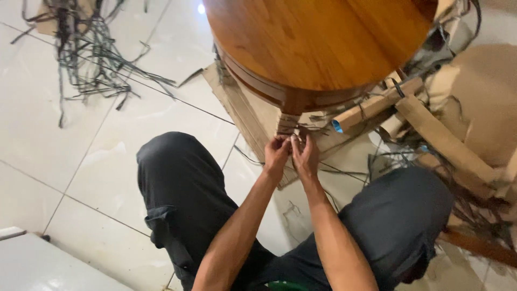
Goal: Wrapping a wooden chair leg with decorative black strips
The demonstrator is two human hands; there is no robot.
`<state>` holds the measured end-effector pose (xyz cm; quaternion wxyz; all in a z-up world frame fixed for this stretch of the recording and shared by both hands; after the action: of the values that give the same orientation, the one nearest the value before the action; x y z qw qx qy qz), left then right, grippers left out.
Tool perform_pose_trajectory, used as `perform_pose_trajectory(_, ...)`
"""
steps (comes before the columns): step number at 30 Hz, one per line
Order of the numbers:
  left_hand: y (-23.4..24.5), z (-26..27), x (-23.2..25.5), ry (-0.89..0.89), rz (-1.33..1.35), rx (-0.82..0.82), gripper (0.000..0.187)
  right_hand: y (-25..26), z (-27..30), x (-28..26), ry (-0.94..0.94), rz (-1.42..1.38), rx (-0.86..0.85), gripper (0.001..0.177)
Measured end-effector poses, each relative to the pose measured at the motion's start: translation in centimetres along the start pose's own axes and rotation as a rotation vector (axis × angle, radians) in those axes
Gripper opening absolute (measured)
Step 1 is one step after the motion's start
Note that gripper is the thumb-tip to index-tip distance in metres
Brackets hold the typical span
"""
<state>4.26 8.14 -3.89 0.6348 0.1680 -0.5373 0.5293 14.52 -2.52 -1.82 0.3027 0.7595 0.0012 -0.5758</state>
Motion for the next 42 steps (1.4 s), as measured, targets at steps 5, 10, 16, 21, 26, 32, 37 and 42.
perform_pose_trajectory(5, 1.7, -0.9, -2.5, 0.120, 0.111, -0.074, 0.025, -0.5, -0.8, 2.8, 0.027, 0.335, -0.013, 0.043)
perform_pose_trajectory(10, 1.7, -2.0, -0.3, 0.061, -0.221, -0.138, 0.022, 0.1, -1.9, 1.6, -0.007, 0.313, -0.174, 0.052)
perform_pose_trajectory(16, 3.0, -4.4, -2.5, 0.014, -0.501, -0.100, 0.012, -0.6, -1.3, 0.2, -0.345, -0.124, -0.193, 0.024)
perform_pose_trajectory(21, 2.4, -2.7, 1.7, -0.100, -0.517, -0.130, 0.014, -0.2, -1.2, -3.3, -0.349, -0.201, -0.168, 0.025)
perform_pose_trajectory(26, 3.4, -2.6, 3.1, -0.160, -0.670, -0.116, 0.016, -1.7, -0.9, -3.2, -0.380, -0.329, -0.221, 0.019)
perform_pose_trajectory(32, 5.0, -3.6, 6.5, -0.225, -0.645, -0.070, 0.011, -4.2, -1.8, -5.8, -0.416, -0.388, -0.287, 0.020)
perform_pose_trajectory(37, 4.6, -2.3, 7.8, -0.325, -0.692, -0.084, 0.012, -4.6, -2.5, -5.3, -0.495, -0.427, -0.401, 0.024)
perform_pose_trajectory(42, 3.6, -0.3, 10.6, -0.375, -0.702, -0.076, 0.006, -6.6, -2.4, -2.4, -0.632, -0.631, -0.611, 0.013)
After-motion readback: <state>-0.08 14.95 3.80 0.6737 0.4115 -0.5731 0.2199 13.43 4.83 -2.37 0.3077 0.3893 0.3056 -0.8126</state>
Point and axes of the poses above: each hand's wrist, its own z-axis away from the middle knuckle, its own y-axis out of the back of the hand, x = y × z, the point moved 10 cm from there along -z, towards the middle knuckle, and after that the axes turned 4 degrees about y, right-handed, at the moved point
